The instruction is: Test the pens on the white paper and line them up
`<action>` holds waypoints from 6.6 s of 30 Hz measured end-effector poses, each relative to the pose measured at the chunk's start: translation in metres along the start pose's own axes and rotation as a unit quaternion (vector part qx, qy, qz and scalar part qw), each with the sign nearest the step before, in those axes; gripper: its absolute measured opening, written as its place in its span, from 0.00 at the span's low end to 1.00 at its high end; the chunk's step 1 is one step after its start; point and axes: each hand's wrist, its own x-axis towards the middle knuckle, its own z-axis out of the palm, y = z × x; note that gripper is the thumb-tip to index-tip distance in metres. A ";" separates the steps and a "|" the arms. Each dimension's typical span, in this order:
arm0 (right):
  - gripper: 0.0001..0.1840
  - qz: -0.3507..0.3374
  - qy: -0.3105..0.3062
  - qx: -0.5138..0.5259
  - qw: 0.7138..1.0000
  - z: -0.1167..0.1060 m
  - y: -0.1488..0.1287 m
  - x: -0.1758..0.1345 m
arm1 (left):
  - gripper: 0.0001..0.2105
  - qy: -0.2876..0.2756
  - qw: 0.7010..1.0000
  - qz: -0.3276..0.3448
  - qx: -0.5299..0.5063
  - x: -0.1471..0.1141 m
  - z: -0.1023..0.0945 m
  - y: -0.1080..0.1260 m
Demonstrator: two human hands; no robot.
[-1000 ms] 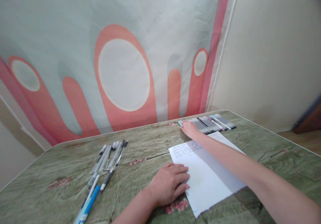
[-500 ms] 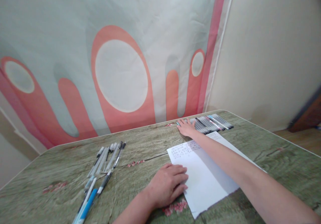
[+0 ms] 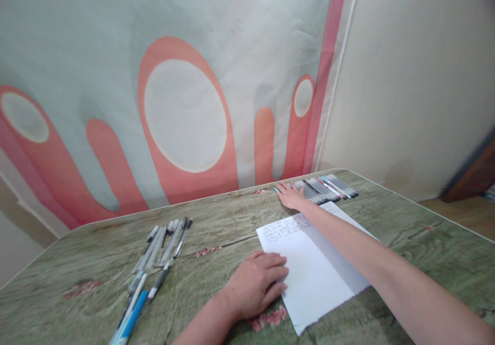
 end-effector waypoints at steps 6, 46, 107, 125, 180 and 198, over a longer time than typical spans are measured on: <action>0.28 0.002 -0.001 -0.002 1.000 0.000 0.007 0.000 | 0.13 -0.001 1.000 0.003 -0.007 0.000 0.000 -0.001; 0.30 -0.013 -0.009 -0.003 1.000 0.000 0.042 0.000 | 0.14 -0.011 1.000 -0.004 -0.009 -0.001 0.002 -0.004; 0.12 -0.452 0.111 0.241 0.851 -0.001 -0.116 -0.173 | 0.09 -0.046 0.769 -0.612 0.179 -0.141 -0.105 -0.076; 0.12 -0.463 0.116 0.254 0.841 -0.001 -0.116 -0.174 | 0.11 0.092 0.796 -0.583 0.134 -0.168 -0.059 -0.049; 0.09 -0.539 -0.066 0.047 0.838 -0.039 -0.332 -0.134 | 0.11 0.438 0.439 -0.252 -0.743 -0.076 0.016 -0.040; 0.04 -0.552 0.013 0.200 0.809 -0.081 -0.246 -0.120 | 0.05 0.419 0.355 -0.310 -0.776 -0.075 0.002 -0.043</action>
